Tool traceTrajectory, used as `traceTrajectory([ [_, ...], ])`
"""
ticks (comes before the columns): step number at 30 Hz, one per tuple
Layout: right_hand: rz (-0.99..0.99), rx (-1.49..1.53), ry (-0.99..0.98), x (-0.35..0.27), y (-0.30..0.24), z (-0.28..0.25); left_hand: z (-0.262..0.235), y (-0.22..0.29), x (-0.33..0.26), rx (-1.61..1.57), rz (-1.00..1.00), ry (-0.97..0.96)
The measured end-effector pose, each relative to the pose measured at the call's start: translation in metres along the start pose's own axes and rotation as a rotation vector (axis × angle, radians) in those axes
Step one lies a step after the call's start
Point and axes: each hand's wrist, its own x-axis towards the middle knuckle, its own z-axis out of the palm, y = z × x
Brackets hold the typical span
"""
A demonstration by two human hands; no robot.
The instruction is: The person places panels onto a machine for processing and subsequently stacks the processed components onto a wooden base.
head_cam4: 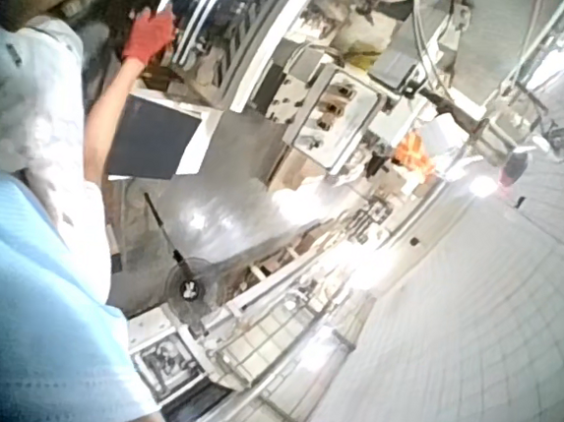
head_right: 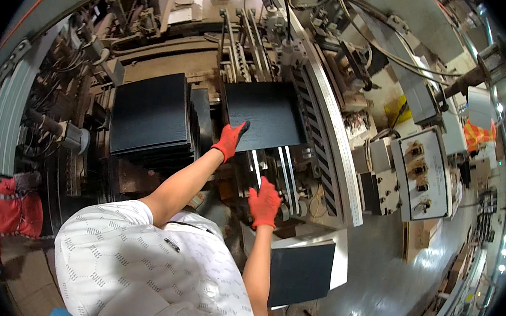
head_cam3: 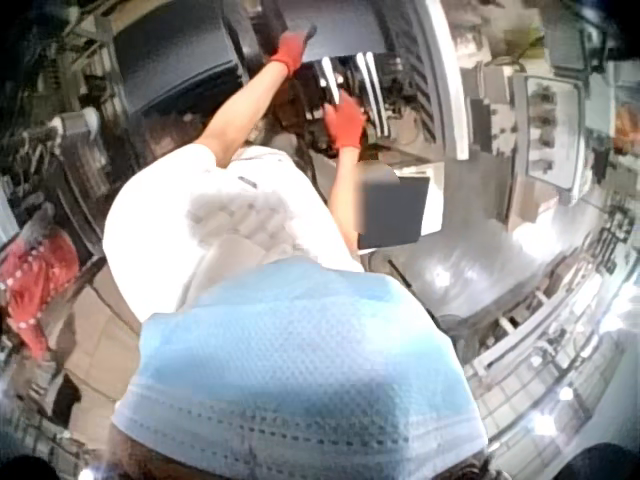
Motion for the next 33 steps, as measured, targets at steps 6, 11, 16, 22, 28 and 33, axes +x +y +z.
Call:
traceTrajectory([
  [6, 0.161, -0.003, -0.194, 0.033, 0.021, 0.030, -0.042, 0.056, -0.051, 0.317, -0.180, -0.713],
  [11, 0.089, 0.024, -0.088, 0.022, 0.022, 0.040, -0.041, 0.037, -0.045, 0.406, 0.091, -0.644],
  [16, 0.187, 0.029, -0.217, 0.026, 0.020, 0.029, -0.027, 0.032, -0.041, 0.132, -0.380, -0.457],
  [22, 0.139, -0.016, -0.167, 0.029, 0.028, 0.034, -0.038, 0.001, -0.006, 1.164, 0.800, -0.656],
  [28, 0.160, 0.020, -0.207, 0.027, 0.023, 0.033, -0.039, 0.023, -0.028, 1.158, 0.794, -0.685],
  [33, 0.179, -0.021, -0.210, 0.026, 0.018, 0.023, -0.035, 0.013, -0.021, 1.222, 1.017, -0.636],
])
